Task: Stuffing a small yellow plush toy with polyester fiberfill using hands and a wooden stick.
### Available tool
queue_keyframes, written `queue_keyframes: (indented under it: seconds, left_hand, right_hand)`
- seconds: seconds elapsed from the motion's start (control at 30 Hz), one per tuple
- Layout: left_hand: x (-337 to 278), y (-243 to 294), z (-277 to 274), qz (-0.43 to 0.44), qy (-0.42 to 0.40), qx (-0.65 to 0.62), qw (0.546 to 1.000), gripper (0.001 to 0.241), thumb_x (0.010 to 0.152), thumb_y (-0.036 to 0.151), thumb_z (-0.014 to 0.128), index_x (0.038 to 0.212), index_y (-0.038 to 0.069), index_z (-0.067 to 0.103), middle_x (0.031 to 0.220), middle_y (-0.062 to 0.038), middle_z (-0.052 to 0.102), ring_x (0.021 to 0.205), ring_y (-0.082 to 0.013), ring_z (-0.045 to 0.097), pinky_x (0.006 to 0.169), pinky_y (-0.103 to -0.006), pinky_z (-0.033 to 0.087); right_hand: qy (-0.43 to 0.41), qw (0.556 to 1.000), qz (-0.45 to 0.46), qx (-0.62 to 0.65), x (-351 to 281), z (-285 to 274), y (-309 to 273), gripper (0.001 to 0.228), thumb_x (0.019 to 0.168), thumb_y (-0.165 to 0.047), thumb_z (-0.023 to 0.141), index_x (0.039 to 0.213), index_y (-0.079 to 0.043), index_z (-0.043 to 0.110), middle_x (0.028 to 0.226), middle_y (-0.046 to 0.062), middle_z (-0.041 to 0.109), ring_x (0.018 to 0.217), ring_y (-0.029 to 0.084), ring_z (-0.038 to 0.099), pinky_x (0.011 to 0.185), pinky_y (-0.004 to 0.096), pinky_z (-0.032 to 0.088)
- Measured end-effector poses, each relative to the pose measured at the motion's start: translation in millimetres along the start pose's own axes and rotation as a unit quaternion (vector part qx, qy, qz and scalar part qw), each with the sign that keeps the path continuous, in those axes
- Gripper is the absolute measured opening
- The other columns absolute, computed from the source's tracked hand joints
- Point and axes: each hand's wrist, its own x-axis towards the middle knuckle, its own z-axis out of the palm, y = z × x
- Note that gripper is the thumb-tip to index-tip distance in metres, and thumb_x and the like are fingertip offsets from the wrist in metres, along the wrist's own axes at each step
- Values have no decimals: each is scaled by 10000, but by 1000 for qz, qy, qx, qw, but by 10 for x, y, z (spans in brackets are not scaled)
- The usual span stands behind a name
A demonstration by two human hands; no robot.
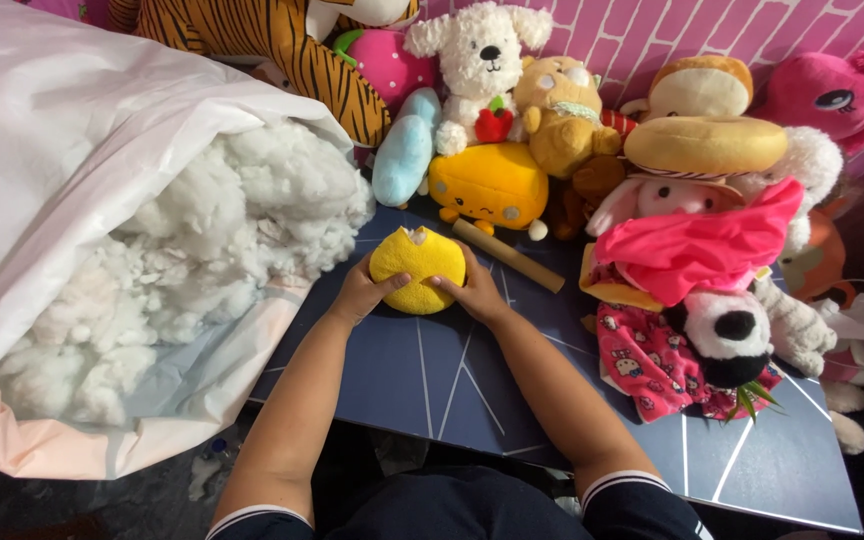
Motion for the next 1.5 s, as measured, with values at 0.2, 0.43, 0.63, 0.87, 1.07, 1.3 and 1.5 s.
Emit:
queue_keyframes:
  seconds: [0.2, 0.43, 0.63, 0.87, 1.07, 1.3, 1.5]
  left_hand:
    - [-20, 58, -19, -10, -2, 9, 1000, 784, 736, 418, 960, 1358, 109, 596, 1275, -148, 647, 1281, -314, 581, 1049, -485, 490]
    - [4, 37, -21, -12, 1, 27, 1000, 801, 758, 437, 941, 1394, 109, 580, 1298, -153, 635, 1294, -330, 573, 1054, -499, 489]
    - [74, -50, -74, -14, 9, 34, 999, 782, 759, 427, 943, 1378, 97, 596, 1235, -149, 652, 1241, -302, 605, 1017, -485, 511]
    - [86, -79, -73, -33, 15, 22, 999, 799, 751, 390, 949, 1400, 95, 587, 1222, -156, 655, 1224, -303, 607, 1009, -497, 508]
    - [92, -56, -82, -34, 9, 14, 999, 833, 770, 360, 931, 1461, 102, 544, 1258, -159, 640, 1254, -297, 587, 1026, -503, 494]
    - [132, -107, -92, -32, 15, -22, 999, 811, 751, 278, 946, 1454, 131, 569, 1235, -134, 661, 1226, -266, 599, 1009, -483, 497]
    - [136, -133, -113, -29, 16, -25, 999, 812, 748, 264, 945, 1457, 145, 568, 1223, -117, 669, 1208, -235, 602, 1002, -462, 504]
  right_hand:
    - [-2, 1000, -2, 10, 5, 17, -19, 874, 854, -554, 788, 1551, -206, 393, 1062, 290, 705, 1036, 487, 690, 865, 576, 546]
    - [2, 1000, -7, 12, 55, 22, 47, 868, 848, -542, 795, 1544, -199, 405, 1057, 299, 702, 1037, 492, 689, 857, 584, 544]
    - [-12, 1000, -1, 19, 91, -5, 37, 864, 839, -575, 790, 1534, -219, 419, 1035, 267, 717, 1032, 461, 701, 846, 559, 535]
    - [-15, 1000, 6, 25, 85, -21, -55, 859, 836, -577, 784, 1522, -200, 430, 1040, 256, 720, 1024, 446, 707, 835, 532, 541]
    - [-22, 999, 1, 34, 112, -35, -60, 861, 834, -583, 787, 1514, -189, 435, 1042, 260, 713, 1020, 447, 702, 824, 529, 544]
    - [-32, 998, -3, 47, 131, -34, -65, 851, 850, -556, 786, 1512, -158, 430, 1022, 266, 709, 991, 449, 707, 801, 528, 546]
    - [-34, 997, -5, 68, 151, -39, -23, 829, 854, -537, 802, 1503, -165, 446, 988, 256, 709, 950, 423, 711, 773, 506, 546]
